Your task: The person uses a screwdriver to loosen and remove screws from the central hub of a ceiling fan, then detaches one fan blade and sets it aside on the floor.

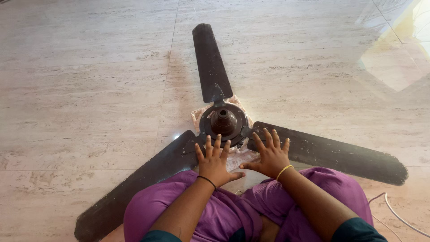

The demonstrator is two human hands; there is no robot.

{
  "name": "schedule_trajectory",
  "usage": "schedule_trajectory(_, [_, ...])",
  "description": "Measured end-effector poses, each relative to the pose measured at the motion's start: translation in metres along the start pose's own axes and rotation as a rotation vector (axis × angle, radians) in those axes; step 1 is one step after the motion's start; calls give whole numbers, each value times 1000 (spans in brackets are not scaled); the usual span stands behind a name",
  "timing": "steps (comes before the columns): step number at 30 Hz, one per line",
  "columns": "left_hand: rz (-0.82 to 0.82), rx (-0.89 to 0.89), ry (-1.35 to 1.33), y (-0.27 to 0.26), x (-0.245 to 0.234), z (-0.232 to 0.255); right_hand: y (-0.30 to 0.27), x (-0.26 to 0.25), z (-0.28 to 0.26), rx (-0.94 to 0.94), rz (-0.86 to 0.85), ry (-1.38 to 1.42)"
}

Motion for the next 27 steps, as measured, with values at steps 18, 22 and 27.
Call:
schedule_trajectory(18, [18,8,-17,3,10,-1,1,4,1,2,5,14])
schedule_trajectory(22, [32,2,-16,3,10,-2,0,6,1,-2,17,13])
schedule_trajectory(27, [26,5,-27,3,9,-1,0,6,2,6,1,13])
Point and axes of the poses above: each hand's wrist, its own y-axis towards the middle knuckle, its own x-axis out of the palm, z = x × y, the point moved 7 cm from there along y, towards the middle knuckle, and after that the axes turned 10 degrees about z, right-handed, at the moved point
